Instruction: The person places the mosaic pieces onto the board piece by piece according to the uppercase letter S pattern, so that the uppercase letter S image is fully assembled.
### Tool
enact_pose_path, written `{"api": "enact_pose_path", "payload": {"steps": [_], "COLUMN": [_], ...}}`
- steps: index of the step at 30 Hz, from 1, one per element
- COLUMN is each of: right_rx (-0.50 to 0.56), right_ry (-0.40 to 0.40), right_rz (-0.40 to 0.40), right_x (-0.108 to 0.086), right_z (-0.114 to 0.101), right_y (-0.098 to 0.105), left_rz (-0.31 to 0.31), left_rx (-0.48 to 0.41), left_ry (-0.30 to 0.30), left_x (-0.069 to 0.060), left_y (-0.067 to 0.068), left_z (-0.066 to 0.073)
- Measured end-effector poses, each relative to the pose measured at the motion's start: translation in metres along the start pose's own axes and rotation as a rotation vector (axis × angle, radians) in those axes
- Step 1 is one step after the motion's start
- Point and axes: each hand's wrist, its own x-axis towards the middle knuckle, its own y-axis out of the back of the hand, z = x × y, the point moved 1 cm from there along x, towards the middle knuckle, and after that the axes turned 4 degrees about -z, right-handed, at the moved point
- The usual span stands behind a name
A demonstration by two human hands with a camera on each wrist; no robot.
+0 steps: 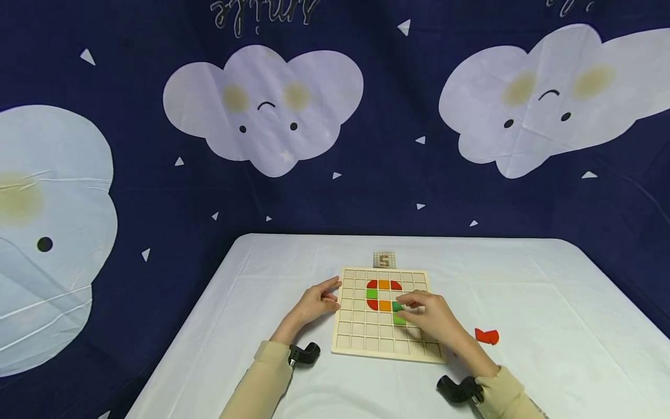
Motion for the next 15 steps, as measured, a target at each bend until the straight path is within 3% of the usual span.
{"api": "enact_pose_path", "payload": {"steps": [7,15], "right_rx": [-0.048,-0.127], "right_ry": [-0.054,-0.188], "right_rz": [0.084,0.087], "right_x": [-0.004,-0.043], "right_z": [0.006,0.026], "right_y": [0.052,0.100], "left_rz": [0.001,-0.002], "left_rx": [-0.003,0.006], "left_ry": [-0.003,-0.006], "left_x": [0.000,0.001], "left_y": [-0.001,-0.001], "left_z": [-0.001,-0.002]}}
